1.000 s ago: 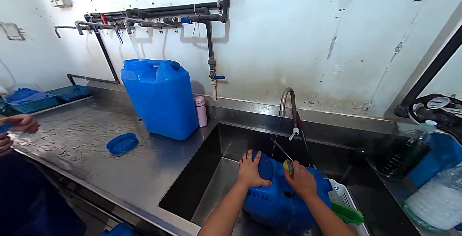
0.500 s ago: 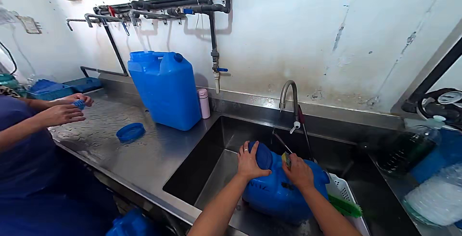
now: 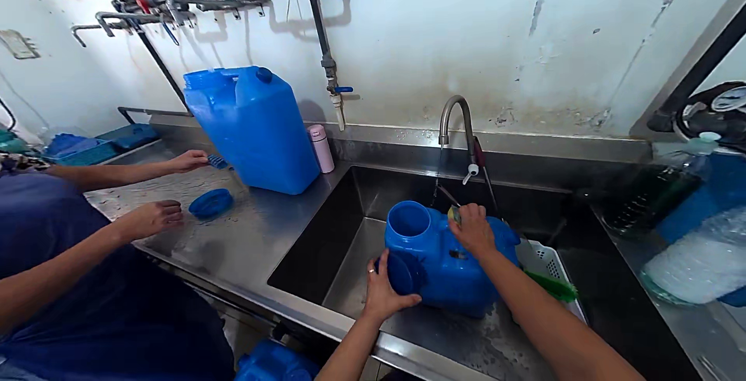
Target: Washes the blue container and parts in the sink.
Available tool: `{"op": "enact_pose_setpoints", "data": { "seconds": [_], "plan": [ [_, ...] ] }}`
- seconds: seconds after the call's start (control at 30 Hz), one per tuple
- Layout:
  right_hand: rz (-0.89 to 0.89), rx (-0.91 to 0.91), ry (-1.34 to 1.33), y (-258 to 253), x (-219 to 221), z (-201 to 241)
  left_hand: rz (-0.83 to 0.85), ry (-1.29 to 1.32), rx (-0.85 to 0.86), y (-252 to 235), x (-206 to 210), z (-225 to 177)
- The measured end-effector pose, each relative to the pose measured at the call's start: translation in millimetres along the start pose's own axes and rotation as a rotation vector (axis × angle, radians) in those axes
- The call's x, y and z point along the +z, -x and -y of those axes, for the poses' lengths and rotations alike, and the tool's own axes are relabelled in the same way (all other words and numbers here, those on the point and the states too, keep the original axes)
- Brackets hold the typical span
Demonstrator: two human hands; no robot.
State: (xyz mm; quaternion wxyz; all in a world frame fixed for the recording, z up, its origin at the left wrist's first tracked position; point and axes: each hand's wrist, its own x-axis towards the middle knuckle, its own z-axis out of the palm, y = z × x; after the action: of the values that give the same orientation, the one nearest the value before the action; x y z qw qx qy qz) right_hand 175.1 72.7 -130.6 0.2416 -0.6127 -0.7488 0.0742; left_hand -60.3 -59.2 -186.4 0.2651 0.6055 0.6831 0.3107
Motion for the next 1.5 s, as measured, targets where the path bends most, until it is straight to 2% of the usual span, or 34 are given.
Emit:
{"op": "enact_pose_setpoints", "data": {
  "seconds": [0.1,0.2,0.27,0.33,0.4,0.5,0.53,0.57,0.63,0.7,0.73,0.8,0.83,0.9,1.0,1.07,1.1,1.17,1.23,1.27,1.33,1.4,1.43,1.5],
  "plan": [
    [-0.081,-0.011,-0.167,-6,-1,-8,0.07,0.532,-0.17,1,-8,-12],
    [-0.235,0.205,-0.778,2,-14,6,0.169,1.059,-0.252,8,-14,-26],
    [-0.252,0.24,-0.974,26,-23,28,0.288,1.306,-0.241,5,-14,-33],
    [-0.184,0.142,-0.991,61,-14,46,0.379,1.224,-0.234,2,-4,-36],
    [-0.142,0.006,-0.905,95,13,46,0.475,0.764,-0.118,-1,11,-26],
    [-0.132,-0.139,-0.625,132,52,11,0.602,-0.144,0.111,-19,31,-12],
    [-0.082,-0.122,-0.544,141,59,-8,0.638,-0.321,0.148,-22,34,-14],
    [0.026,-0.045,-0.502,147,59,-24,0.672,-0.377,0.151,-24,36,-14],
    [0.168,0.158,-0.5,149,49,-45,0.726,-0.301,0.079,-28,38,-8],
    [0.102,0.333,-0.583,146,41,-50,0.718,-0.148,-0.021,-31,36,-5],
    [0.047,0.421,-0.673,146,39,-48,0.695,0.001,-0.067,-30,34,-6],
    [-0.065,0.519,-0.893,148,38,-35,0.648,0.517,-0.169,-17,27,-18],
    [-0.072,0.506,-0.973,148,33,-22,0.611,0.785,-0.215,-7,25,-31],
    [-0.052,0.323,-1.014,151,23,15,0.593,1.184,-0.266,8,36,-57],
    [-0.005,-0.185,-0.785,170,13,49,0.572,1.5,-0.299,18,46,-68],
    [0.087,-0.491,-0.498,171,12,29,0.554,1.536,-0.303,20,36,-65],
    [0.113,-0.537,-0.362,167,14,15,0.558,1.538,-0.303,23,33,-65],
    [-0.037,-0.496,-0.26,146,19,0,0.57,1.574,-0.305,26,39,-72],
    [-0.163,-0.359,-0.458,129,11,21,0.568,1.582,-0.305,20,41,-84],
    [-0.156,-0.341,-0.59,131,4,35,0.555,1.554,-0.294,16,37,-88],
    [-0.045,-0.454,-0.697,144,2,40,0.46,1.479,-0.252,10,24,-89],
    [0.108,-0.548,-0.521,132,3,18,0.394,1.421,-0.213,9,15,-86],
    [0.134,-0.516,-0.417,120,-2,11,0.395,1.427,-0.213,10,18,-88],
    [0.007,-0.383,-0.487,108,-15,26,0.459,1.457,-0.217,9,27,-97]
  ]
}}
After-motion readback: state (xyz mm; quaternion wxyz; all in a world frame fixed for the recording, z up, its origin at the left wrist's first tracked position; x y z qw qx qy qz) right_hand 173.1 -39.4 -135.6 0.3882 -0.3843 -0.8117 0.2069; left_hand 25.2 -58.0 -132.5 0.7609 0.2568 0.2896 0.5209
